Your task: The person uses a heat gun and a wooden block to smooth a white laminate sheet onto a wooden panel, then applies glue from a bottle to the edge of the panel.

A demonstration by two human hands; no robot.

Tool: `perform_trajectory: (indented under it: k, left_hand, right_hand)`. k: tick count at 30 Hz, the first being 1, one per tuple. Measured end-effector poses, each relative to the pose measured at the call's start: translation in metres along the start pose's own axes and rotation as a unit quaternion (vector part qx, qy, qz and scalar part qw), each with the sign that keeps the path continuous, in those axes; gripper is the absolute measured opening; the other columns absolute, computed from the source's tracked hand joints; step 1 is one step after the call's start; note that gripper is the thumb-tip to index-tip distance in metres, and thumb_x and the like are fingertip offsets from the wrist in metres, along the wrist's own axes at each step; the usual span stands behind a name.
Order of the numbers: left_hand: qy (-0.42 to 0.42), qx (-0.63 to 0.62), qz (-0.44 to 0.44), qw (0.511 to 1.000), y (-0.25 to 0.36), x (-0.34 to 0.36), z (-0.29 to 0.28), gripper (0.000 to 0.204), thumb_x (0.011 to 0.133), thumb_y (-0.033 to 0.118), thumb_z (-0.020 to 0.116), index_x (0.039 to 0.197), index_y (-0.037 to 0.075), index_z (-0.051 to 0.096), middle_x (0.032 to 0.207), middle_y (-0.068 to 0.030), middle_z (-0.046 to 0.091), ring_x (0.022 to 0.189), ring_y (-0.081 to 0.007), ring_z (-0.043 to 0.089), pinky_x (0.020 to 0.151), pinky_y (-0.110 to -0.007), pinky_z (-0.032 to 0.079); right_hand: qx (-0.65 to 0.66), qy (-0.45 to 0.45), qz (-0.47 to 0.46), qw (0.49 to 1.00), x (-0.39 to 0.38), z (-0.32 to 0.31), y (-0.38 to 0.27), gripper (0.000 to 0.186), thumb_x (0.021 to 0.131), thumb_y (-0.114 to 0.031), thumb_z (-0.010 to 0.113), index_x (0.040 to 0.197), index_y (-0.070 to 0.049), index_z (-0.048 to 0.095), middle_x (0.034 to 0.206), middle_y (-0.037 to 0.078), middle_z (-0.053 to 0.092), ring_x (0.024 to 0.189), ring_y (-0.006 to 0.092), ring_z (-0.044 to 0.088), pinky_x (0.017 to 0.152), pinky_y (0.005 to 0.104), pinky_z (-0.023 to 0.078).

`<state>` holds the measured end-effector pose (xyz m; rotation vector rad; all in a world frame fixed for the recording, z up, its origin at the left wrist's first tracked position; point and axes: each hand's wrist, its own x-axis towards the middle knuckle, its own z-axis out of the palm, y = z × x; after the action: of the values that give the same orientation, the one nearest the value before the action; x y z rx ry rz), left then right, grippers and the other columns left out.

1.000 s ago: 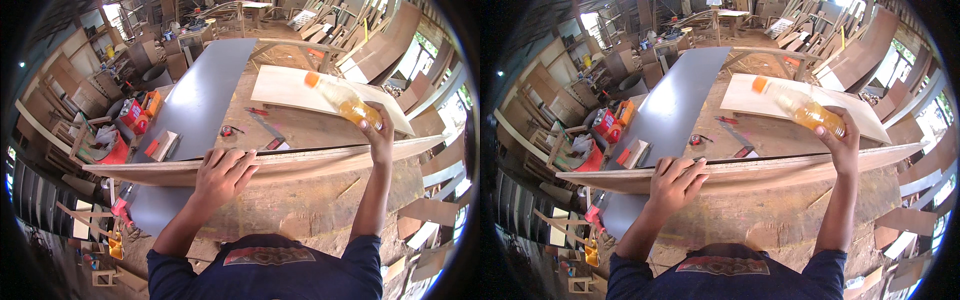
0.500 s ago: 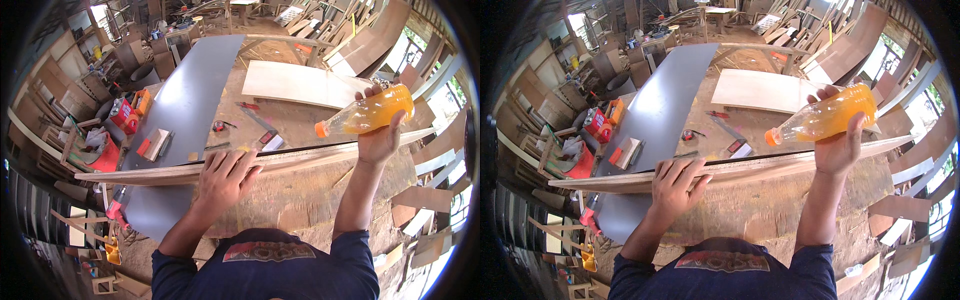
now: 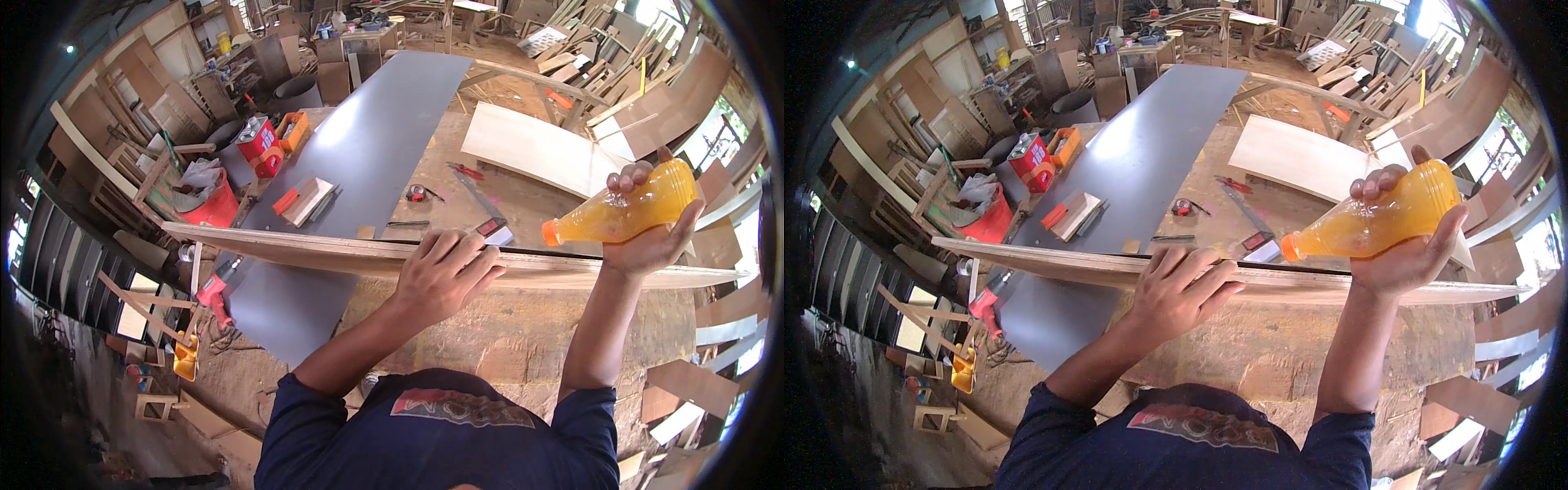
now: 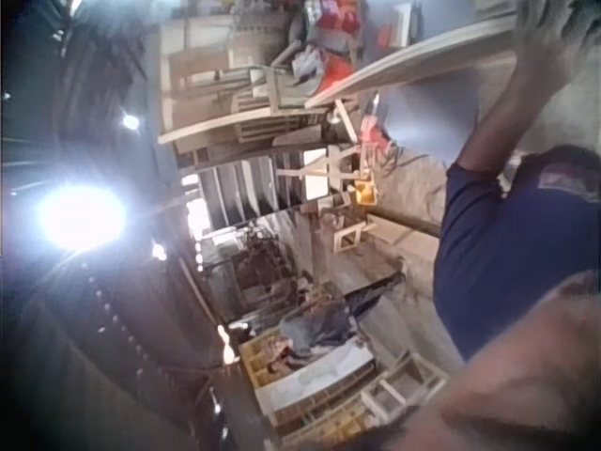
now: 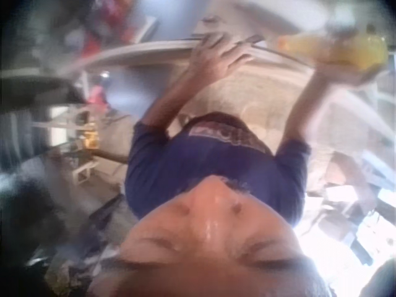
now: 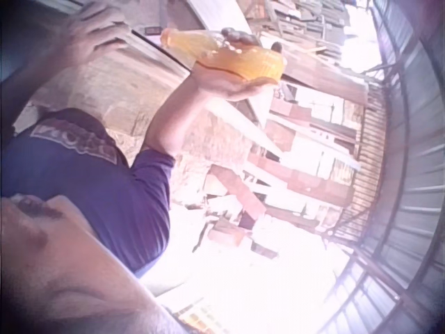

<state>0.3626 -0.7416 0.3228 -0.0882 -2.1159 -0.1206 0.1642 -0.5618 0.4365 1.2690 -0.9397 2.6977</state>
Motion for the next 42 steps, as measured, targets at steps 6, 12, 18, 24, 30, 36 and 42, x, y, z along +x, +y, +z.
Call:
perform_trajectory:
  k: [6, 12, 18, 24, 30, 36, 42]
  left_hand:
    - [0.039, 0.007, 0.032, 0.999, -0.003, -0.004, 0.003, 0.035, 0.086, 0.032, 0.090, 0.112, 0.012, 0.077, 0.108, 0.0000, 0.067, 0.094, -0.0186, 0.063, 0.081, -0.035, 0.052]
    - [0.012, -0.004, 0.023, 1.000, 0.000, 0.005, 0.003, 0.035, 0.083, 0.028, 0.092, 0.111, 0.010, 0.080, 0.111, 0.0000, 0.070, 0.098, -0.0202, 0.065, 0.082, -0.037, 0.054]
    - [0.017, -0.011, -0.001, 1.000, -0.002, 0.007, 0.005, 0.034, 0.081, 0.026, 0.093, 0.108, 0.009, 0.082, 0.110, -0.0009, 0.072, 0.096, -0.0220, 0.066, 0.082, -0.037, 0.054]
    - [0.015, -0.031, -0.002, 0.999, -0.002, 0.012, 0.006, 0.035, 0.079, 0.024, 0.094, 0.109, 0.009, 0.082, 0.109, -0.0011, 0.073, 0.095, -0.0225, 0.066, 0.082, -0.038, 0.054]
    - [0.011, -0.028, -0.006, 1.000, -0.008, 0.010, 0.005, 0.036, 0.079, 0.024, 0.094, 0.110, 0.009, 0.082, 0.109, -0.0005, 0.073, 0.095, -0.0226, 0.067, 0.082, -0.038, 0.055]
    - [0.008, -0.027, -0.012, 1.000, -0.010, 0.013, 0.009, 0.037, 0.079, 0.023, 0.095, 0.110, 0.009, 0.082, 0.109, -0.0008, 0.073, 0.095, -0.0230, 0.067, 0.082, -0.039, 0.055]
    - [0.011, -0.035, -0.018, 0.999, -0.012, 0.014, 0.013, 0.037, 0.077, 0.021, 0.096, 0.110, 0.009, 0.083, 0.109, -0.0020, 0.074, 0.095, -0.0245, 0.068, 0.083, -0.040, 0.054]
  right_hand:
    - [0.057, -0.019, 0.045, 0.997, -0.003, 0.002, 0.005, 0.087, 0.107, -0.069, 0.044, 0.147, 0.008, 0.051, 0.095, 0.017, 0.065, 0.086, 0.0283, 0.062, 0.080, 0.0448, 0.051]
    - [0.096, 0.003, 0.069, 0.993, 0.004, -0.002, 0.007, 0.086, 0.103, -0.070, 0.050, 0.141, 0.007, 0.054, 0.096, 0.016, 0.063, 0.086, 0.0262, 0.059, 0.079, 0.0439, 0.049]
    - [0.055, 0.059, 0.068, 0.994, 0.012, 0.020, 0.013, 0.084, 0.102, -0.073, 0.050, 0.130, 0.006, 0.058, 0.083, 0.011, 0.063, 0.074, 0.0229, 0.058, 0.072, 0.0409, 0.048]
    - [0.039, 0.071, 0.072, 0.994, 0.012, 0.018, 0.014, 0.082, 0.102, -0.073, 0.051, 0.127, 0.005, 0.057, 0.079, 0.009, 0.060, 0.072, 0.0216, 0.060, 0.070, 0.0386, 0.048]
    - [0.034, 0.086, 0.075, 0.993, 0.013, 0.025, 0.021, 0.081, 0.101, -0.073, 0.052, 0.124, 0.004, 0.058, 0.078, 0.010, 0.060, 0.070, 0.0217, 0.059, 0.069, 0.0390, 0.049]
    - [0.003, 0.096, 0.062, 0.993, 0.018, 0.018, 0.013, 0.079, 0.102, -0.072, 0.052, 0.125, 0.003, 0.058, 0.078, 0.009, 0.060, 0.070, 0.0221, 0.058, 0.070, 0.0394, 0.049]
    - [-0.031, 0.096, 0.045, 0.994, 0.026, 0.001, 0.000, 0.077, 0.102, -0.071, 0.051, 0.123, 0.002, 0.059, 0.079, 0.009, 0.060, 0.070, 0.0215, 0.058, 0.070, 0.0396, 0.050]
